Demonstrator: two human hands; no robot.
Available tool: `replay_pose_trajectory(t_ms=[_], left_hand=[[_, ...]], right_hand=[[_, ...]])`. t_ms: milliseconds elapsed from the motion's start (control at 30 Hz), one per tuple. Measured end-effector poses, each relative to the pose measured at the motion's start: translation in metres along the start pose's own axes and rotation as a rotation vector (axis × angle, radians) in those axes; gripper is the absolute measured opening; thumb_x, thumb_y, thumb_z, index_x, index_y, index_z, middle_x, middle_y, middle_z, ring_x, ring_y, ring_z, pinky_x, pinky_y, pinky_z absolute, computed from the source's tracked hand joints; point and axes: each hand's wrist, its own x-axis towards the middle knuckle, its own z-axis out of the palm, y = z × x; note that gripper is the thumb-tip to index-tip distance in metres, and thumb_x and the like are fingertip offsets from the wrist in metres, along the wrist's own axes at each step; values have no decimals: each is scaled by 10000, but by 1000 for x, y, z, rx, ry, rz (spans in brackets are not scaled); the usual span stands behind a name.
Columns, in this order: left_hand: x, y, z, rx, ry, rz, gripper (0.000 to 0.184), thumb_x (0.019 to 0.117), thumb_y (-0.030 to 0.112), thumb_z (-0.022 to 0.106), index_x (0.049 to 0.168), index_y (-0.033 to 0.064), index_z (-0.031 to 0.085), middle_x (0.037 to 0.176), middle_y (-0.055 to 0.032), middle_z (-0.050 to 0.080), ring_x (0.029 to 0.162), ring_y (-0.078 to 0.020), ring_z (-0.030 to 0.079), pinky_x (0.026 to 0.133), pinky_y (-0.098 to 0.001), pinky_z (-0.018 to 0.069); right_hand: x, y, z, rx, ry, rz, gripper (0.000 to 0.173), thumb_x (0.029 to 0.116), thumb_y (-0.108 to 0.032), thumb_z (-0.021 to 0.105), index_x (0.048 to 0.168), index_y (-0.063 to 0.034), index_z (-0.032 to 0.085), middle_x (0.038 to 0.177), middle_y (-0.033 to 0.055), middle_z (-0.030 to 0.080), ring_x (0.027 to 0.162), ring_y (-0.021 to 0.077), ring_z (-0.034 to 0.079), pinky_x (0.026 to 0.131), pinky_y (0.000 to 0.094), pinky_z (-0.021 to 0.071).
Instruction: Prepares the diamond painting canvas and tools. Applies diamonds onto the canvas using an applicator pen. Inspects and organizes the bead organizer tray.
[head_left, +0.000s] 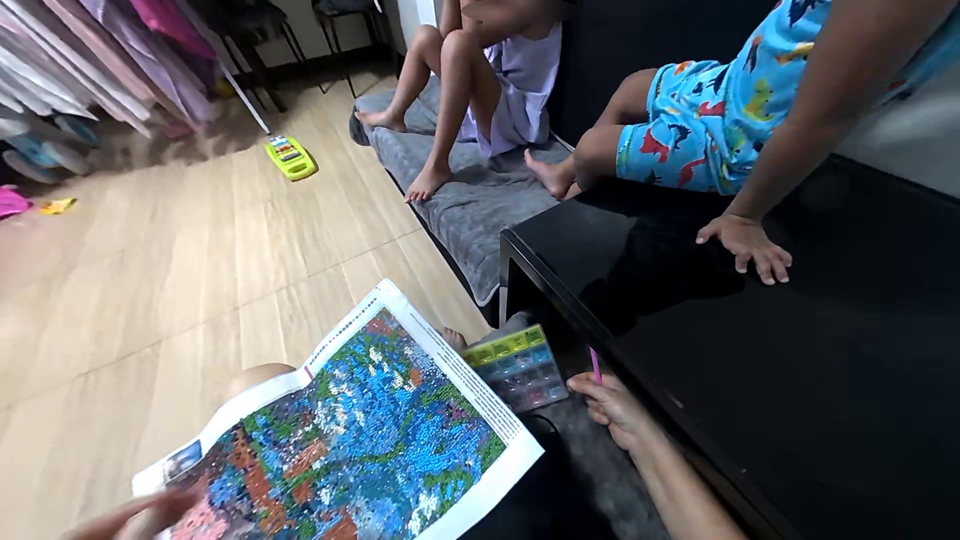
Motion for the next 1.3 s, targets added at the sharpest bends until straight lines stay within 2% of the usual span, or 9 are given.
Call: replay_pose_trajectory(t_ms=[67,167,300,367,467,567,867,1133,1300], left_hand=[[15,24,51,31,-227,43,202,1057,93,467,1062,106,668,1002,180,709,965,76,647,887,-202,546],[18,38,128,84,-404,192,273,1028,140,520,969,-64,690,916,-70,718,873,-3,656,817,-184,537],[18,34,183,-59,-490,130,226,989,192,578,911,31,715,842,18,705,805,20,660,782,-151,545],[20,45,186,-280,-535,-241,172,985,99,550,893,97,695,795,94,695,755,23,661,748,-164,552],[27,53,180,-567,-509,-768,337,1061,39,385,907,51,685,783,12,713,726,-73,687,753,-242,586],[27,51,180,-680,-490,-979,366,1097,68,331,989,8,675,836,-45,738,765,-120,717,771,-273,597],[26,54,207,-733,-524,-1069,315,1092,61,371,1124,-33,670,1013,-103,758,925,-170,740,876,-306,591],[19,62,214,-680,-532,-943,342,1059,5,344,1282,-63,594,1208,-99,694,1070,-139,681,962,-295,539],[18,60,207,-748,-468,-986,298,1045,-18,377,1188,-61,635,1103,-111,732,1002,-168,716,930,-315,567]], right_hand=[[0,-1,1,5,-3,-4,55,1015,-7,575,975,4,610,656,-42,489,436,-20,303,414,125,275],[-2,-5,3,10,-11,-6,60,1020,-5,565,971,2,598,654,-46,473,438,-20,302,418,123,275],[-1,-8,5,37,-30,-16,89,1018,7,550,938,-13,584,628,-60,447,433,-25,291,418,117,267],[0,-8,4,45,-46,-19,87,1018,10,547,944,-14,584,627,-62,452,430,-28,288,414,117,264],[1,-9,7,53,-64,-28,97,1017,20,538,942,-17,587,624,-66,458,424,-30,286,405,119,256],[0,-8,9,64,-97,-50,134,1012,18,539,908,-44,597,600,-83,462,414,-33,295,399,116,259],[-35,-16,23,109,-169,-200,102,978,2,554,935,-52,628,557,-117,429,414,-44,338,409,121,309],[-54,-27,58,193,-209,-285,116,943,14,577,901,-48,666,569,-95,508,398,-52,338,386,122,298],[-55,-26,59,192,-198,-305,125,937,20,581,884,-55,667,565,-99,500,399,-53,331,387,120,291]])
